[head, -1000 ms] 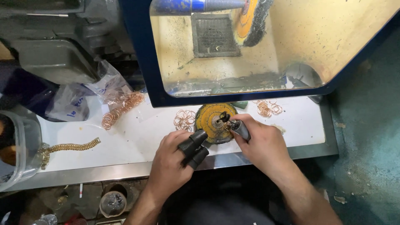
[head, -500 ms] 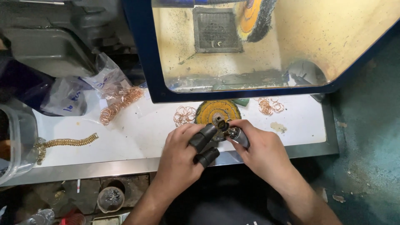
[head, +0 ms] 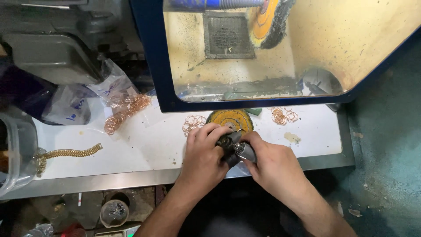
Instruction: Polishing small metal jewelry rings using a stationary polishing wheel and a handheld rotary tool.
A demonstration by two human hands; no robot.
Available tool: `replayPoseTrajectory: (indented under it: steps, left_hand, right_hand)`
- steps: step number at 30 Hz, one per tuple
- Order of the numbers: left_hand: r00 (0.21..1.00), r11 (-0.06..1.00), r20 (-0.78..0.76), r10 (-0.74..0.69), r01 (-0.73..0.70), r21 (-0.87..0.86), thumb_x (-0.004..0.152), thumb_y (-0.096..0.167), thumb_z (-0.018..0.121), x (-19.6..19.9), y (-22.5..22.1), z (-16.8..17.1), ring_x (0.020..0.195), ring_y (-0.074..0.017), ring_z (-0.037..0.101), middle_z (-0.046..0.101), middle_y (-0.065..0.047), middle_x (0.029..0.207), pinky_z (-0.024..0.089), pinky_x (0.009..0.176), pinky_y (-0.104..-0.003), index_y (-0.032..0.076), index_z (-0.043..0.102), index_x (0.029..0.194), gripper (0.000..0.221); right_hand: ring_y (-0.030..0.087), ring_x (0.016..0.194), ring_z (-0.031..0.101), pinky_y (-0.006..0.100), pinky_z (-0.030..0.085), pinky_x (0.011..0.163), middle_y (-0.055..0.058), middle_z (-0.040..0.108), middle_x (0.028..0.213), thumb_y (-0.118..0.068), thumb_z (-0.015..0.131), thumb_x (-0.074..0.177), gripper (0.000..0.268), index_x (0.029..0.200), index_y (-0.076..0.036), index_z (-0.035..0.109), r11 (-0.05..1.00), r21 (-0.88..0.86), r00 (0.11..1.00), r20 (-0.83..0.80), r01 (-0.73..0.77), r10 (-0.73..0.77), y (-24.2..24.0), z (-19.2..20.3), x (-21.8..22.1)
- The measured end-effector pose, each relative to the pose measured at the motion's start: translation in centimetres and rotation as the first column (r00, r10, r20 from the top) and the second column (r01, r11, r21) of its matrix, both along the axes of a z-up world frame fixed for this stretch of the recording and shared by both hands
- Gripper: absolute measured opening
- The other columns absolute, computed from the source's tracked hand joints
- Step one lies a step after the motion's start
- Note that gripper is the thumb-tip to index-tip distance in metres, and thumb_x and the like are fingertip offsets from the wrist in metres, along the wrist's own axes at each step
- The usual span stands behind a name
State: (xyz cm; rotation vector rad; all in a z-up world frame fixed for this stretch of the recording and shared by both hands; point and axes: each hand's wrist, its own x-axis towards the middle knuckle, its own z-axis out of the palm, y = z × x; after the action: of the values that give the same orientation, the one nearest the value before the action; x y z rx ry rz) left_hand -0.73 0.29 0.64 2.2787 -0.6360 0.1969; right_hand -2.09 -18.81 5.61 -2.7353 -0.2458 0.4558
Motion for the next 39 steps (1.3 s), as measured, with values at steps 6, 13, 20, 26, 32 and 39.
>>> replayPoseTrajectory:
  steps: [6,13,20,26,32,39]
  left_hand:
    - [0.999,1.000,0.043,-0.021,0.021,-0.011,0.078,0.020,0.079,0.1,0.2,-0.1,0.118,-0.0315,0.056,0.065,-0.005,0.125,0.039,0.098,-0.050,0.004,0.075,0.106,0.033]
    - [0.997,0.999,0.077,0.008,-0.005,-0.044,0.083,0.025,0.077,0.2,0.1,0.3,0.113,-0.0297,0.058,0.069,-0.003,0.119,0.037,0.095,-0.048,0.005,0.074,0.102,0.028]
    - [0.999,0.998,0.051,0.004,-0.001,-0.059,0.089,0.034,0.076,0.1,0.2,0.3,0.115,-0.0289,0.059,0.069,-0.002,0.119,0.036,0.097,-0.047,0.009,0.077,0.103,0.029]
    - [1.000,0.998,0.026,0.001,0.000,-0.069,0.086,0.033,0.078,0.0,0.3,0.0,0.116,-0.0285,0.059,0.069,-0.001,0.121,0.036,0.100,-0.049,0.007,0.077,0.099,0.030]
    - [1.000,0.998,-0.021,0.005,-0.007,-0.069,0.085,0.035,0.080,0.1,0.1,0.5,0.115,-0.0276,0.059,0.069,0.000,0.117,0.037,0.101,-0.050,0.007,0.077,0.099,0.031]
    - [0.999,0.998,-0.029,0.016,-0.018,-0.067,0.088,0.039,0.077,0.0,0.0,0.3,0.116,-0.0286,0.059,0.069,0.000,0.117,0.038,0.102,-0.052,0.007,0.077,0.099,0.034]
  right_hand:
    - [0.037,0.069,0.071,0.044,0.053,0.061,0.005,0.075,0.078,-0.032,0.075,0.085,0.045,0.124,-0.029,0.052,0.997,-0.050,0.992,-0.108,0.054,-0.059,-0.2,0.3,0.6]
    - [0.040,0.076,0.074,0.046,0.053,0.064,0.009,0.078,0.085,-0.042,0.069,0.090,0.037,0.121,-0.025,0.057,0.984,0.043,0.983,-0.052,0.176,-0.173,-0.4,0.8,1.5]
    - [0.041,0.080,0.072,0.047,0.053,0.070,0.003,0.078,0.095,-0.044,0.070,0.088,0.041,0.127,-0.035,0.058,0.958,-0.091,0.962,0.047,0.271,-0.268,-0.3,-0.5,3.5]
    - [0.040,0.088,0.072,0.046,0.053,0.074,0.007,0.079,0.095,-0.046,0.068,0.089,0.041,0.127,-0.034,0.061,0.952,-0.091,0.956,0.008,0.292,-0.292,-0.7,-0.6,3.7]
    - [0.026,0.075,0.075,0.034,0.053,0.071,-0.002,0.081,0.090,-0.027,0.076,0.086,0.038,0.121,-0.028,0.062,0.951,0.125,0.958,0.008,0.283,-0.286,-1.6,0.9,3.2]
    - [0.039,0.072,0.072,0.046,0.053,0.062,0.008,0.075,0.073,-0.045,0.072,0.088,0.042,0.126,-0.033,0.058,0.981,-0.113,0.986,0.063,0.160,-0.154,-1.2,-0.7,3.3]
